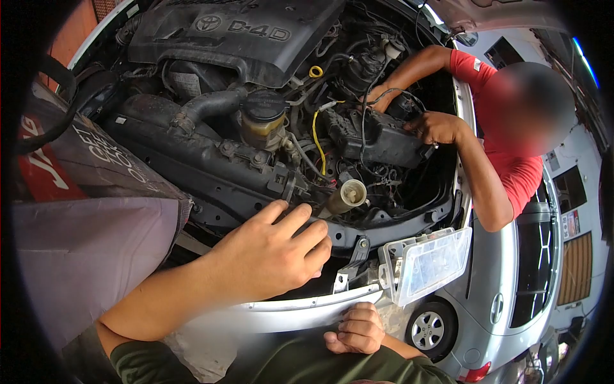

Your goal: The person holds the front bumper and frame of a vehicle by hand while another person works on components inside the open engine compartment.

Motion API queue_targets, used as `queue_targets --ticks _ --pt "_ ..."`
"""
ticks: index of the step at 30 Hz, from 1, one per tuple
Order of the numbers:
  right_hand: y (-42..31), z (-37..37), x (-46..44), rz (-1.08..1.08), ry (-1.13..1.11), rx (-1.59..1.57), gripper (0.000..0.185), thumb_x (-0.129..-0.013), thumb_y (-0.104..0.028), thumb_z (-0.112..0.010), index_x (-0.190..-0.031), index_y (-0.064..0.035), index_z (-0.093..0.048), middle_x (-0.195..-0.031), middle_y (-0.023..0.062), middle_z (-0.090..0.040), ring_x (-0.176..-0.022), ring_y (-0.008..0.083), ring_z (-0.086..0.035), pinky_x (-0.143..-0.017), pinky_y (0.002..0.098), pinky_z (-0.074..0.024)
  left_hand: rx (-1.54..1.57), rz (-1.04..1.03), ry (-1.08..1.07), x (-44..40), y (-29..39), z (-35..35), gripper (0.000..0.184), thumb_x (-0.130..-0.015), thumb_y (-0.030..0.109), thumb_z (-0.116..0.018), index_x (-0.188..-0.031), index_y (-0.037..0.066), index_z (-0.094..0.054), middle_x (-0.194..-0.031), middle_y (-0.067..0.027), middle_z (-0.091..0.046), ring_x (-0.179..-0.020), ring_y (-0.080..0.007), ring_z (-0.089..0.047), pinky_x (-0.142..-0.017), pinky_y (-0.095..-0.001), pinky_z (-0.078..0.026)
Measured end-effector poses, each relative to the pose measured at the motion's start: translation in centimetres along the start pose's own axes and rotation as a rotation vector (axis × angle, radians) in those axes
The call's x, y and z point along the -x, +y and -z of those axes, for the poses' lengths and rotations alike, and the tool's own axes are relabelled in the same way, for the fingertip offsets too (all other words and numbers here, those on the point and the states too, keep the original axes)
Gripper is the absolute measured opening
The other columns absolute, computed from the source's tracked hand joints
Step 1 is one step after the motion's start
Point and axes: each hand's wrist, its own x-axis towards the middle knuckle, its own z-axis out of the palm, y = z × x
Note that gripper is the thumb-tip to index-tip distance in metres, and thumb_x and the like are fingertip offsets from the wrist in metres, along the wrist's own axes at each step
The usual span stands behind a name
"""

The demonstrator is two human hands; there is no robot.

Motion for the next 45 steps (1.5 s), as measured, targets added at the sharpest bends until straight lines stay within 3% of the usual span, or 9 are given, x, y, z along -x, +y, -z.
queue_targets --ticks 2,5,20,23,26,35,38,41,45 --pt "0.0 0.0 0.0 0.004 -0.001 0.001 0.034 -0.07 -0.006 -0.095 -0.091 -0.0071 -0.068 -0.085 0.0049 -0.065 -0.075 0.0229 -0.063 -0.066 0.0366 -0.0538 0.001 0.001 -0.003 0.0 0.0 0.0 0.047 -0.085 0.039 -0.081 -0.115 0.005 -0.073 -0.119 -0.0096 -0.065 -0.118 -0.0323 -0.061 -0.099 -0.0458 -0.051" --pt "0.0 0.1 -0.2 0.001 -0.014 -0.003 0.034 -0.072 -0.008 -0.096 -0.091 -0.0068 -0.068 -0.085 0.005 -0.065 -0.075 0.0232 -0.063 -0.066 0.0369 -0.0539 -0.035 -0.02 0.136 -0.3 -0.1 -0.1 0.032 -0.084 0.033 -0.081 -0.099 0.006 -0.075 -0.102 -0.0048 -0.066 -0.105 -0.025 -0.063 -0.084 -0.0382 -0.053" --pt "0.0 0.1 -0.4 -0.011 -0.009 -0.006 0.032 -0.072 -0.003 -0.094 -0.087 -0.0066 -0.067 -0.083 0.0051 -0.067 -0.073 0.0224 -0.064 -0.065 0.036 -0.0534 -0.014 -0.014 0.127 -0.4 -0.1 0.0 0.032 -0.083 0.034 -0.081 -0.098 0.007 -0.074 -0.106 -0.0059 -0.067 -0.109 -0.027 -0.064 -0.086 -0.04 -0.054" --pt "0.0 0.1 -0.3 -0.015 -0.004 -0.015 0.032 -0.071 -0.001 -0.094 -0.088 -0.0068 -0.067 -0.083 0.0048 -0.068 -0.073 0.0219 -0.065 -0.065 0.0355 -0.0532 0.011 -0.002 0.013 -0.1 0.0 0.2 0.046 -0.085 0.039 -0.082 -0.114 0.005 -0.074 -0.118 -0.0098 -0.066 -0.117 -0.032 -0.062 -0.097 -0.0452 -0.052" --pt "-0.1 0.0 -0.5 -0.027 -0.001 -0.012 0.032 -0.071 0.0 -0.093 -0.088 -0.0071 -0.068 -0.083 0.0045 -0.068 -0.073 0.0216 -0.065 -0.065 0.0353 -0.0532 -0.009 -0.012 0.12 -0.3 -0.1 0.0 0.033 -0.083 0.034 -0.082 -0.098 0.006 -0.074 -0.106 -0.006 -0.067 -0.109 -0.0271 -0.064 -0.085 -0.0396 -0.053" --pt "-0.1 -0.5 -0.3 -0.033 0.048 0.021 0.033 -0.07 0.0 -0.094 -0.09 -0.0081 -0.07 -0.083 0.0032 -0.068 -0.073 0.0206 -0.065 -0.065 0.0341 -0.0533 -0.015 -0.014 0.131 -0.3 -0.1 0.0 0.033 -0.085 0.035 -0.08 -0.099 0.006 -0.075 -0.107 -0.0062 -0.068 -0.109 -0.0268 -0.064 -0.086 -0.0397 -0.054" --pt "-0.2 0.1 -0.4 -0.035 -0.022 -0.009 0.033 -0.071 -0.004 -0.096 -0.091 -0.0082 -0.071 -0.084 0.0035 -0.068 -0.075 0.021 -0.065 -0.066 0.0341 -0.0535 -0.011 -0.013 0.122 -0.3 -0.1 0.0 0.032 -0.084 0.035 -0.08 -0.099 0.007 -0.075 -0.107 -0.006 -0.068 -0.109 -0.0266 -0.064 -0.086 -0.04 -0.054" --pt "0.1 0.8 -0.5 -0.026 -0.11 -0.026 0.034 -0.074 -0.014 -0.098 -0.089 -0.0108 -0.069 -0.09 0.0031 -0.067 -0.078 0.0206 -0.065 -0.067 0.0351 -0.0557 0.007 -0.005 0.019 -0.1 0.0 0.2 0.046 -0.085 0.039 -0.081 -0.115 0.005 -0.073 -0.119 -0.0099 -0.066 -0.118 -0.0321 -0.061 -0.098 -0.0452 -0.052" --pt "0.2 0.7 -0.4 -0.005 -0.107 -0.002 0.034 -0.075 -0.019 -0.099 -0.09 -0.0097 -0.069 -0.089 0.0037 -0.067 -0.078 0.0207 -0.065 -0.067 0.0348 -0.0552 -0.016 -0.01 0.115 -0.3 -0.1 0.1 0.032 -0.085 0.035 -0.08 -0.1 0.007 -0.075 -0.107 -0.0057 -0.068 -0.109 -0.0261 -0.064 -0.086 -0.0398 -0.054"
